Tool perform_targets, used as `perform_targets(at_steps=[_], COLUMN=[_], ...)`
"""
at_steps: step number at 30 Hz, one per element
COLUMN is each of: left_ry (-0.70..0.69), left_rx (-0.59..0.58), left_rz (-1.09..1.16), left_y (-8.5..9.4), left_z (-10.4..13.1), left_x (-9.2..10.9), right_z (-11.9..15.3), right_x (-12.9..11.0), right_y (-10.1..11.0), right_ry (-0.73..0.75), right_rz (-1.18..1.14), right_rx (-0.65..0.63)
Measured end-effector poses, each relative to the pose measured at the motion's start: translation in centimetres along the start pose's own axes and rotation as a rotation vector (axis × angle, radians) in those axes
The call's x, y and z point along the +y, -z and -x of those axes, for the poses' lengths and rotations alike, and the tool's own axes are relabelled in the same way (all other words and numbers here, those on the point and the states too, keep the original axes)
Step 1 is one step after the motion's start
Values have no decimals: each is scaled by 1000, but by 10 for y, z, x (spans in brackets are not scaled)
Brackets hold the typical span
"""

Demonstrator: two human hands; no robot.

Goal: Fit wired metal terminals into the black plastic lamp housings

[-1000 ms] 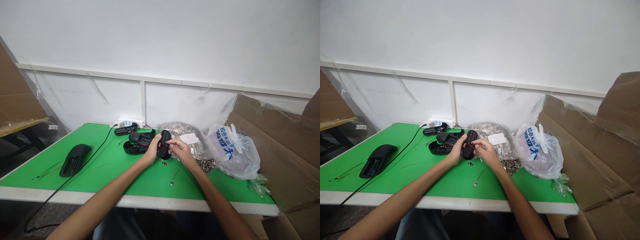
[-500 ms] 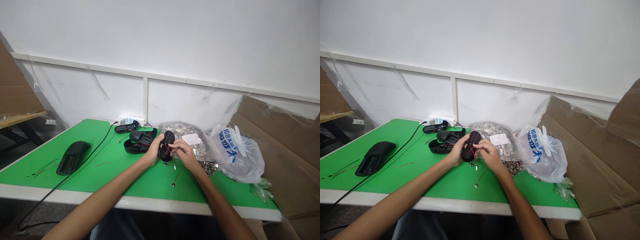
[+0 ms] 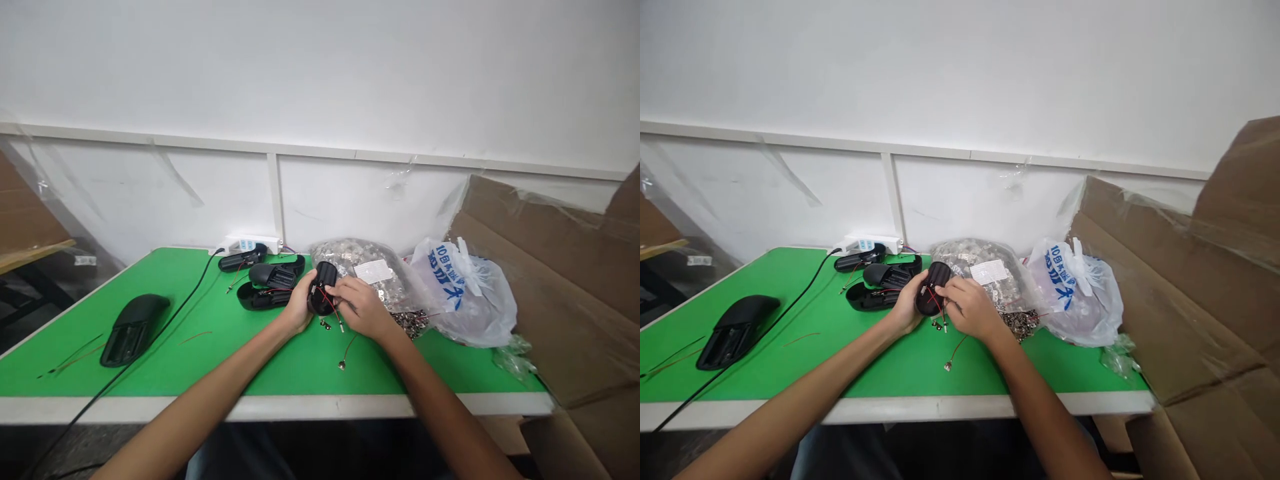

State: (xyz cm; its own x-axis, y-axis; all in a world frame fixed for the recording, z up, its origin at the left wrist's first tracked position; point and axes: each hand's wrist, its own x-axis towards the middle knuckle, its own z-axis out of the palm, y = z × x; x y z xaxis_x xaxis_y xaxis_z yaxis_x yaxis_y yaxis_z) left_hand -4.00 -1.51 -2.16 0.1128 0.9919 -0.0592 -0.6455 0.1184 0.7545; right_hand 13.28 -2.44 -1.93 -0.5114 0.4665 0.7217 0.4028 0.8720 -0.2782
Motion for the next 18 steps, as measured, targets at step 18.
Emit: perform_targets(at_steps=[18], left_ry=[-154], left_rx=[-102], left_rz=[-201], left_y=[6], left_z=[-18], left_x=[3], right_z=[-38], right_x=[25], right_y=[65], right_ry=[-233], right_rz=[-374], right_rx=[453])
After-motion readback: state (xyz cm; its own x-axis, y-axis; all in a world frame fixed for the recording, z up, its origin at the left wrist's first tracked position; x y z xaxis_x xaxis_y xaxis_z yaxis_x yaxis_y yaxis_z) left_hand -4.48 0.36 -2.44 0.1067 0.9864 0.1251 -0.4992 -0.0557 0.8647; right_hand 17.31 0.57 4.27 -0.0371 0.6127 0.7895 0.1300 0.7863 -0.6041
